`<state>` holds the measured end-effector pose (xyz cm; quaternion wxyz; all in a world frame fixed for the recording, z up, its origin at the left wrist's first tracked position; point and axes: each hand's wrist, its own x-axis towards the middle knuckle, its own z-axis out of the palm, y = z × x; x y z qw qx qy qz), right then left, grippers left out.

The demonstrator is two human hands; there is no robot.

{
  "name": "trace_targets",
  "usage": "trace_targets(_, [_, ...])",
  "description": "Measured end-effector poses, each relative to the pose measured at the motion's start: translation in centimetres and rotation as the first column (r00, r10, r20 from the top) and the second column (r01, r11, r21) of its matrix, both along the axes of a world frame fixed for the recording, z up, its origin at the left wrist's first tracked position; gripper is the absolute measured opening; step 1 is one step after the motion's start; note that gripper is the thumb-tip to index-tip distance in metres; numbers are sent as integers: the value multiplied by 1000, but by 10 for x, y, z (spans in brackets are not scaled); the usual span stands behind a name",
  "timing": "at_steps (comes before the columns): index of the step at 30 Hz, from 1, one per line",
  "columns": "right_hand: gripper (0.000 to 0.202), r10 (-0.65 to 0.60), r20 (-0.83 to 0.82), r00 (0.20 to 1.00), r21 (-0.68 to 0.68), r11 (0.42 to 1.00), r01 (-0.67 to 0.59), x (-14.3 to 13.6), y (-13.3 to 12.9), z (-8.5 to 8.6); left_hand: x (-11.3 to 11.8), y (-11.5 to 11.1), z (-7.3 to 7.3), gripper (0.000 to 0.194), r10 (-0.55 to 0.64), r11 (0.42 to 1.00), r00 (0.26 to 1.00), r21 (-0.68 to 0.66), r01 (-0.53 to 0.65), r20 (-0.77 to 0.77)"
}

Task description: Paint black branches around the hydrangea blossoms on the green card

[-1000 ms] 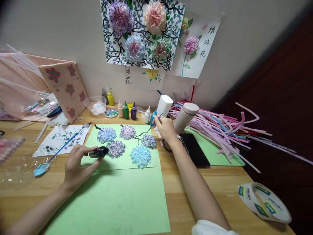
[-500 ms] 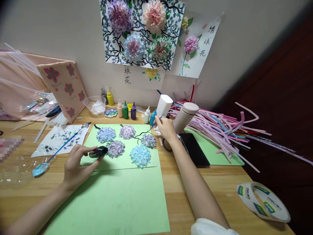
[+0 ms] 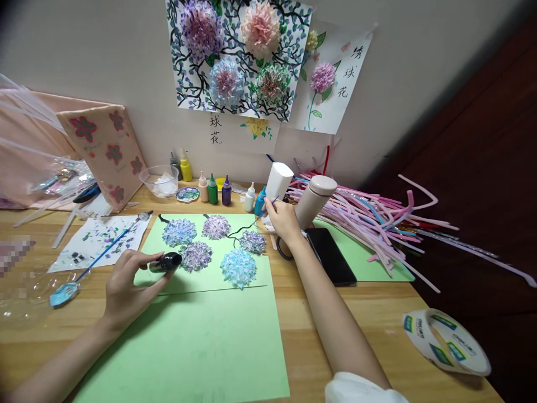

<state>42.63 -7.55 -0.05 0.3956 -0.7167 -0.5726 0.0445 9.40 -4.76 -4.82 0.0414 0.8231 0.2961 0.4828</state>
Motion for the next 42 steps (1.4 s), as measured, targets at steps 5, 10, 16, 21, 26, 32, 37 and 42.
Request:
trace_targets(5, [41,25,11,1000,-7,1000,-25,-1,0,1,1,0,0,30,-6,1000,1000,12,6,-5])
trace_targets(10, [39,5,30,1000,-1,1000,-5,1,0,-1,-1,0,0,31,-9,1000,1000,17,9,-3])
trace_targets(16, [38,19,36,999,9,1000,-20,1,0,0,-1,0,-1,30,-11,1000,1000,11,11,0])
trace_targets(21, [35,17,59,998,5,1000,-17,4,2,-5,0,0,0,28,4,1000,1000,12,-4,-6])
trace_targets(26, [35,1,66,998,9,1000,-2,6,2,-5,0,0,0,29,-4,1000,1000,22,4,-13])
trace_targets(32, [37,-5,48,999,42,999,3,2,0,0,0,0,1,28,-2,1000,1000,19,3,-11])
trace_targets(37, [38,41,23,999,29,999,-42,-1,0,1,-1,0,2,28,3,1000,1000,24,-3,-11])
trace_targets(42, [38,48,24,999,15,999,-48,2,2,-4,-1,0,0,29,-2,1000,1000,24,3,-20])
